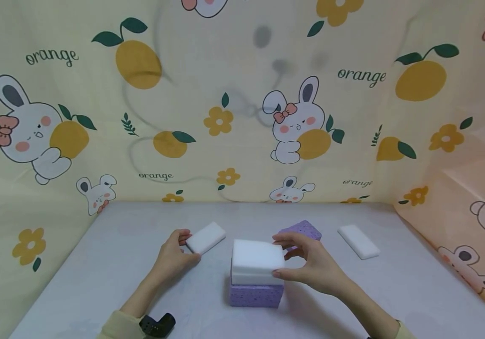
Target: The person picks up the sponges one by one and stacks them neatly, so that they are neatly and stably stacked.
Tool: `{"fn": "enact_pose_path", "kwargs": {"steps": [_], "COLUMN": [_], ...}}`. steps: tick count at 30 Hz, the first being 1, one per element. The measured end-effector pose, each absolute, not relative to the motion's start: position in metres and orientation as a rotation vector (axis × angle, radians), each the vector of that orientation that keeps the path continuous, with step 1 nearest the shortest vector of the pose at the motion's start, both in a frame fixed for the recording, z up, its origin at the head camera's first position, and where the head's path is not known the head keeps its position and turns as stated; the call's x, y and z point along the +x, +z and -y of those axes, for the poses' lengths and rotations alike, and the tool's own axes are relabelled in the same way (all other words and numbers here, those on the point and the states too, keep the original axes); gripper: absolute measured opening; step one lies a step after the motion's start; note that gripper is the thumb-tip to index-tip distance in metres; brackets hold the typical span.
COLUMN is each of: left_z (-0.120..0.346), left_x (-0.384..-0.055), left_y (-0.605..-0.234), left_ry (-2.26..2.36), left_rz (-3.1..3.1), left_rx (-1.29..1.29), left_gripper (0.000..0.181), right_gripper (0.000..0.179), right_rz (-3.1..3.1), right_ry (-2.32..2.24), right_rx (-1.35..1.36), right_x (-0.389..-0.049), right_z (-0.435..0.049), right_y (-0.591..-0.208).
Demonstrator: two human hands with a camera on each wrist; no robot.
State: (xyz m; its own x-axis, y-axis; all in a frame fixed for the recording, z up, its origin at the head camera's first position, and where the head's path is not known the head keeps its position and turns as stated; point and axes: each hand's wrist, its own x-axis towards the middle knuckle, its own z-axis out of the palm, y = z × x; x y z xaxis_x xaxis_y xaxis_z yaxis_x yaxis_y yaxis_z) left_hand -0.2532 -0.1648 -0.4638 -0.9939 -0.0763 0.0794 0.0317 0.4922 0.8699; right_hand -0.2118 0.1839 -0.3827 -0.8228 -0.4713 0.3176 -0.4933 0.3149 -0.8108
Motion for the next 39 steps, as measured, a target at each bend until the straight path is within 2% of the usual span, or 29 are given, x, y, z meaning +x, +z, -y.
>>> {"fn": "enact_pose_path", "kwargs": {"steps": [28,39], "left_z": [0.165,0.163], "left_x": [-0.253,-0.249], "left_y": [-0.461,-0.441], "left_ry": [-1.53,-1.587], "left_rz": [2.616,2.523], "left_rx": [0.034,-0.093], "left_gripper": [0.069,0.068], "right_gripper": [0.063,0.063], "right_rz": [2.551,2.552], "right_ry": [1.569,1.582], "right_rx": [0.911,0.908], "right_x": [-0.21,-0.211], "right_z": [-0.185,-0.185], "right_y": [-0.382,-0.383]}}
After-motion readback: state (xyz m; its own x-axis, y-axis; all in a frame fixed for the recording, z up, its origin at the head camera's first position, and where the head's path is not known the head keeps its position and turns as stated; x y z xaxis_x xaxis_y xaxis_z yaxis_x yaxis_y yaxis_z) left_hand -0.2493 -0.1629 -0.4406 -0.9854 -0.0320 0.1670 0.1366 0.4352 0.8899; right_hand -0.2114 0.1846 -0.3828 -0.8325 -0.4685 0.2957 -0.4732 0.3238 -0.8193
